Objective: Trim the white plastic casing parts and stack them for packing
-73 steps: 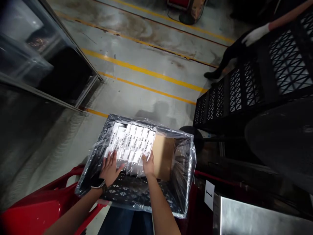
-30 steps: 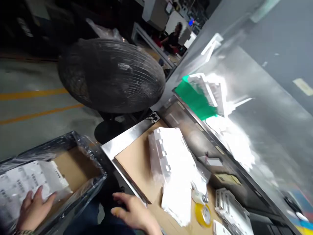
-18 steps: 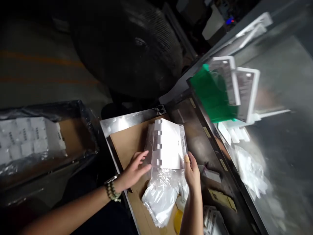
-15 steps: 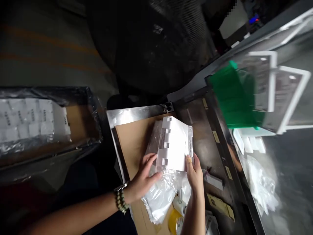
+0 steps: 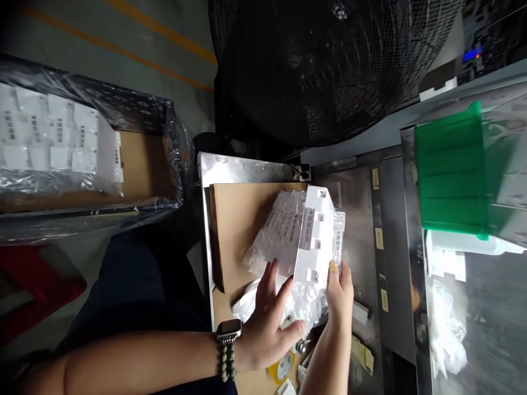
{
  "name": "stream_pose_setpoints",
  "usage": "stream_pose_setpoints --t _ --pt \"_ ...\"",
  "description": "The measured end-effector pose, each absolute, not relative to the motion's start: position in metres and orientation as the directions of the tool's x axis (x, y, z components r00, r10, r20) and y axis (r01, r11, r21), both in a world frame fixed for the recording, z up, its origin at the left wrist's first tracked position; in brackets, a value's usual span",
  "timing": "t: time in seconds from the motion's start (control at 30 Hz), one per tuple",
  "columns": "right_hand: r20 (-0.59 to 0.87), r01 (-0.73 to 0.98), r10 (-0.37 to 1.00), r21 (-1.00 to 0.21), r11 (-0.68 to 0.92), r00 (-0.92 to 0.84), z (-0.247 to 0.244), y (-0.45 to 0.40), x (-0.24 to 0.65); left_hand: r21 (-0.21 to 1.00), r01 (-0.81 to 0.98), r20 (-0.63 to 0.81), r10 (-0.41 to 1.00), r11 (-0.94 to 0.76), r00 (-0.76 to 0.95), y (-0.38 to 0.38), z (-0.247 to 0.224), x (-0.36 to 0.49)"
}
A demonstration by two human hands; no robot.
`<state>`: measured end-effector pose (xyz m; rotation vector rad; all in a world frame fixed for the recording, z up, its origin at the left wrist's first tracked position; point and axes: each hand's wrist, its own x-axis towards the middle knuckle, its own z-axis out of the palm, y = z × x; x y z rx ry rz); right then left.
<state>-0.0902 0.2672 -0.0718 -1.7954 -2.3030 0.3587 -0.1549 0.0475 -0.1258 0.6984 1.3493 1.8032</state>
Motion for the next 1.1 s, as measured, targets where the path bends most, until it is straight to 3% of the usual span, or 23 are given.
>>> stream_pose_setpoints --t 0.47,0.67,0.97,1.1 --pt "0.026 0.914 0.952 -0.273 0.300 -0.305 -0.068 0.264 -0.091 0.916 -0.390 -0.133 0.849 -0.091 -0.511 0.051 -0.109 -0.166" --pt "0.042 0.945 0.970 -0.220 0.243 -0.240 -0.067 0.260 -0.098 0.903 -0.429 -0.228 0.856 0.008 -0.464 0.047 -0.115 -0.184" --pt "-0.005 0.986 0.992 -0.115 0.124 -0.125 -0.056 0.244 -0.116 0.879 -0.463 -0.177 0.822 -0.116 -0.541 0.050 -0.120 -0.192" --pt "0.013 0.990 0.995 -0.099 0.099 -0.098 -0.056 0.241 -0.120 0.835 -0.540 -0.242 0.812 -0.104 -0.532 0.052 -0.128 -0.199"
